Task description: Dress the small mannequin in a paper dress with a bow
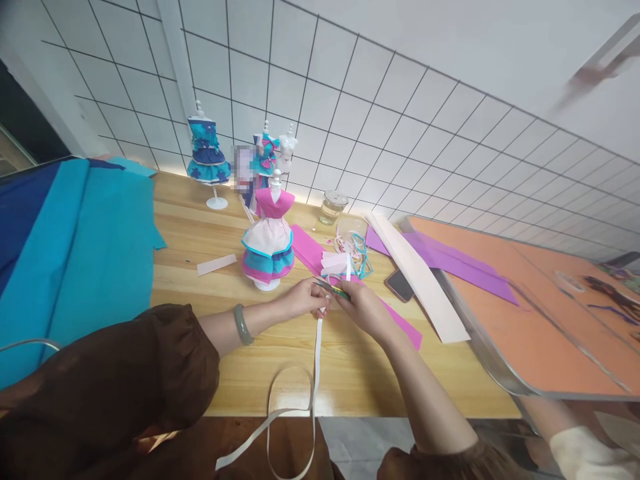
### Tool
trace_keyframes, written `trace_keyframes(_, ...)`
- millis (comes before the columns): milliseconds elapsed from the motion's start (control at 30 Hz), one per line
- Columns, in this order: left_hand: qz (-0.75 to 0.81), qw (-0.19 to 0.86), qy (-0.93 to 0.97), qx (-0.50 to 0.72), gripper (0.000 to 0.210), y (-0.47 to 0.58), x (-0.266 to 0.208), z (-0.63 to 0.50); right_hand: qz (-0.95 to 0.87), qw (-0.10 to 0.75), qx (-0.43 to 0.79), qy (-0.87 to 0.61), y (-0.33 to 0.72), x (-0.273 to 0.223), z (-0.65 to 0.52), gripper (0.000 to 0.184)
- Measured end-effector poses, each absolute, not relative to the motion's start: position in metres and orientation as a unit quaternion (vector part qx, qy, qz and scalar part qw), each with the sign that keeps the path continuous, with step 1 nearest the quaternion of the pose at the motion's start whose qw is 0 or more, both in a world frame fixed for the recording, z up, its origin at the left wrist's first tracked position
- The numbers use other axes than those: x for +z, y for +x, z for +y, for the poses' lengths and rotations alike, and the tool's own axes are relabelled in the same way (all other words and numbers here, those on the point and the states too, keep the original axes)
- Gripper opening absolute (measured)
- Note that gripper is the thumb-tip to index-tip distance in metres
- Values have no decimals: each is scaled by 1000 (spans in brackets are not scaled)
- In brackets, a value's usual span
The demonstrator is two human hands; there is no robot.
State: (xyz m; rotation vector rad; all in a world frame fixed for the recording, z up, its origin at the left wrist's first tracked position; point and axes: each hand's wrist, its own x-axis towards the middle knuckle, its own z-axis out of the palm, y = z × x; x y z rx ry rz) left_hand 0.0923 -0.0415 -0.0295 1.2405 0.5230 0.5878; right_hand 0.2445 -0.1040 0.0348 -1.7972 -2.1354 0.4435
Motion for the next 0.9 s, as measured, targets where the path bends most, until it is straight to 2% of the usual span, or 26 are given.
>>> trace_keyframes(233,193,730,592,281,44,92,-37,-41,-744,175,183,-619,245,36,-107,29)
trace_keyframes(467,188,733,594,273,27,93,-36,-40,-746,155,117,-636,245,34,-106,27)
trace_keyframes(767,225,764,543,267,23,93,-30,-42,-764,113,24,-634,241,31,-107,23)
trace_keyframes(900,225,770,534,268,26,94,-31,-41,-757,112,18,-644,238,32,-107,23)
